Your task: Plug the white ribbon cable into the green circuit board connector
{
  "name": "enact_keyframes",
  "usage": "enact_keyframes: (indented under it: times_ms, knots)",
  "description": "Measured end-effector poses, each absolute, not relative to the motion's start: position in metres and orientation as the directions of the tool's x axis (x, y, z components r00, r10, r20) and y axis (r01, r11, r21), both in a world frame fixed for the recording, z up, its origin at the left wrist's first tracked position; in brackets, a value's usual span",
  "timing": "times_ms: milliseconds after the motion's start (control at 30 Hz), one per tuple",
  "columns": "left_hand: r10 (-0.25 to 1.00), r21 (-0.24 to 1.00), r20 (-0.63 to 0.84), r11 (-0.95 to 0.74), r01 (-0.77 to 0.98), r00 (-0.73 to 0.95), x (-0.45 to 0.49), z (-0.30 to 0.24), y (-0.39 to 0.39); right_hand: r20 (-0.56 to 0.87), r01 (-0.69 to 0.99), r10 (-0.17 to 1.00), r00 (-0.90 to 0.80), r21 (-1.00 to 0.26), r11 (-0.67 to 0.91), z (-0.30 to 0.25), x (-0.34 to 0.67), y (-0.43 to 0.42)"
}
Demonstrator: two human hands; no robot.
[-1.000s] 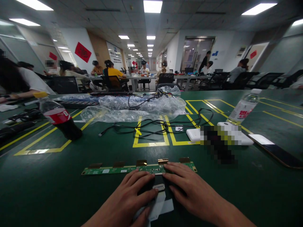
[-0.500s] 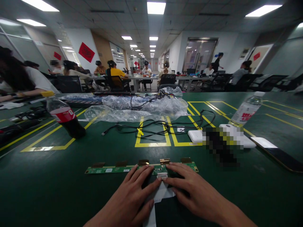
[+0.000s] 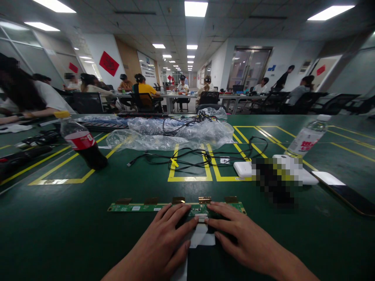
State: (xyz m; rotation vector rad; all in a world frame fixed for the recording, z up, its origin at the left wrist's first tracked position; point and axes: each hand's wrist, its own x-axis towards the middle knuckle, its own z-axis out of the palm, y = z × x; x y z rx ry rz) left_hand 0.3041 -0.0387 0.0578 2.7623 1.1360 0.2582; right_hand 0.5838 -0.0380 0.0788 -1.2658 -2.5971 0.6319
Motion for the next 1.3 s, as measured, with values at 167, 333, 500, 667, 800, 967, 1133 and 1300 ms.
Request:
enact_keyframes:
  times_ms: [167,333,500,667,800,967,1133,1300]
  knots:
    - [0.695,0.193,0.115,-0.716,0.670,0.710,0.304,0.057,-0.040,-0.004,0.713,0.786,-0.618,-0.423,0.559,0.076,0.582,-0.038]
    - [0.672,0.220,0.106,-0.735,0.642,0.733,0.298,0.055,-0.039,0.017,0.723,0.790,-0.613,-0.393,0.569,0.072,0.580,-0.041]
    - [0.678,0.245,0.113,-0.728,0.641,0.727,0.297,0.056,-0.039,0.016,0.723,0.783,-0.622,-0.373,0.582,0.070,0.580,-0.041]
    - [0.684,0.248,0.144,-0.725,0.643,0.715,0.300,0.061,-0.039,0.029,0.706,0.773,-0.633,-0.387,0.593,0.071,0.583,-0.039]
    - [0.667,0.234,0.157,-0.741,0.629,0.728,0.299,0.057,-0.035,0.040,0.678,0.761,-0.647,-0.425,0.599,0.076,0.587,-0.038]
    - [0.661,0.242,0.177,-0.748,0.618,0.729,0.296,0.046,-0.033,-0.003,0.695,0.765,-0.643,-0.420,0.583,0.077,0.588,-0.038]
    - [0.668,0.249,0.137,-0.738,0.628,0.731,0.297,0.053,-0.033,-0.008,0.688,0.753,-0.658,-0.412,0.597,0.076,0.589,-0.037]
    - [0.676,0.263,0.088,-0.724,0.637,0.732,0.299,0.062,-0.034,0.019,0.680,0.751,-0.660,-0.411,0.607,0.076,0.591,-0.037]
